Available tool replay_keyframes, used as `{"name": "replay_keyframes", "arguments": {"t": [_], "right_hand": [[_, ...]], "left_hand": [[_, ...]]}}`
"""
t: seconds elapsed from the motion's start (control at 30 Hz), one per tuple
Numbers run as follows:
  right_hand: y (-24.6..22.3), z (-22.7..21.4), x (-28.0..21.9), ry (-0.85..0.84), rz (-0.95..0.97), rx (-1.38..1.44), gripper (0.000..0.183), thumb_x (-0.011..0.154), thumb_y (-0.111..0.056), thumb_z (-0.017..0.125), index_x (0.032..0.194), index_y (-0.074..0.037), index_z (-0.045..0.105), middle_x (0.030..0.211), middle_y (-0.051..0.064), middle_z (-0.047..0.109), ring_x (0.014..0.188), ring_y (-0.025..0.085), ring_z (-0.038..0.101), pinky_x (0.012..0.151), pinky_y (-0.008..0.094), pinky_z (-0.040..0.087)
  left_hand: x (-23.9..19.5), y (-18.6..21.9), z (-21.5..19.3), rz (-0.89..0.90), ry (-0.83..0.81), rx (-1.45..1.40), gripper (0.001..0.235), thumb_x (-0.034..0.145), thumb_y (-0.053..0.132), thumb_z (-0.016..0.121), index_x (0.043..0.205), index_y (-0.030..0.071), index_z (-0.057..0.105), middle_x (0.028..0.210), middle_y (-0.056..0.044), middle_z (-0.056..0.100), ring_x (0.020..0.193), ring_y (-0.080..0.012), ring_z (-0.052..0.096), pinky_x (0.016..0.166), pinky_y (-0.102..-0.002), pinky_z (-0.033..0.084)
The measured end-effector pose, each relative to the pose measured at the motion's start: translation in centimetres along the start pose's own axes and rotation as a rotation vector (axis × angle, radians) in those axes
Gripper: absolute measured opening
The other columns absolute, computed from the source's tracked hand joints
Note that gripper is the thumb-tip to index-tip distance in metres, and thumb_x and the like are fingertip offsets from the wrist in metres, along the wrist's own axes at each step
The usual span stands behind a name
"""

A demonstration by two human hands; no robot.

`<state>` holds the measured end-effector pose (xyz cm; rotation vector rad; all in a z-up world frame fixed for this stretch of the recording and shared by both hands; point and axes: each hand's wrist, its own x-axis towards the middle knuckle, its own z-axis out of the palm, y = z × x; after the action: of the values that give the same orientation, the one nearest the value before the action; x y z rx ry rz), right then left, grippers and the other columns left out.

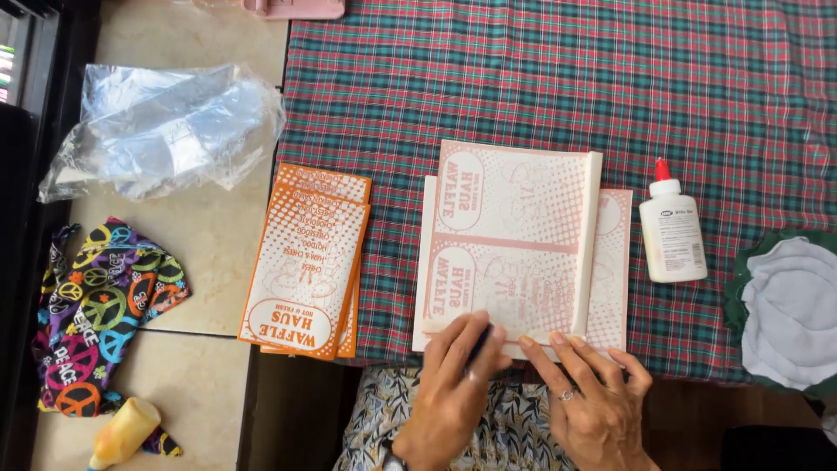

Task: Manually folding and gluing paper bags on a table.

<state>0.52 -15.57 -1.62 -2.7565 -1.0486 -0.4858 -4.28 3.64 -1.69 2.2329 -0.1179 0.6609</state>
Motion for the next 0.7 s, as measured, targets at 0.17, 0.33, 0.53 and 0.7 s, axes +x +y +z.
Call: {"name": "replay_keyframes", "arguments": {"t": [0.17,0.33,0.53,0.7], "right_hand": [[0.5,0.9,-1.2,-0.001,0.013,0.018,0.043,0.099,-0.009,0.055,0.133,-0.031,0.07,0.133,-0.005,0.065,0.118,0.019,0.061,0.105,0.043,0.032],[1.2,1.7,-1.8,0.027,0.041,0.094,0.059,0.091,0.006,0.055,0.143,-0.02,0.059,0.138,-0.005,0.067,0.128,0.014,0.059,0.111,0.044,0.03],[0.6,1.1,-1.1,0.143,0.069,0.188,0.06,0.089,0.021,0.041,0.147,0.007,0.042,0.12,0.003,0.077,0.112,0.014,0.068,0.11,0.042,0.037],[0.7,1.1,-1.4,0.119,0.125,0.191,0.068,0.086,0.027,0.042,0.149,-0.001,0.045,0.126,-0.006,0.075,0.111,0.011,0.07,0.114,0.041,0.033]], "left_hand": [[-1.8,-5.0,-2.2,0.012,0.07,0.151,0.054,0.094,0.001,0.079,0.143,0.002,0.056,0.141,-0.022,0.06,0.124,-0.038,0.063,0.105,-0.044,0.059],[0.5,-2.3,-1.4,-0.077,0.328,0.273,0.028,0.097,0.001,0.072,0.125,0.001,0.07,0.129,-0.02,0.066,0.115,-0.0338,0.07,0.099,-0.045,0.055],[-1.1,-0.9,4.2,0.186,0.013,0.023,0.035,0.107,0.01,0.07,0.136,-0.007,0.06,0.143,-0.027,0.058,0.124,-0.044,0.065,0.094,-0.052,0.059],[-2.8,-5.2,-2.0,0.042,0.038,0.211,0.052,0.098,0.004,0.075,0.146,0.006,0.055,0.15,-0.02,0.056,0.135,-0.0377,0.056,0.115,-0.046,0.051]]}}
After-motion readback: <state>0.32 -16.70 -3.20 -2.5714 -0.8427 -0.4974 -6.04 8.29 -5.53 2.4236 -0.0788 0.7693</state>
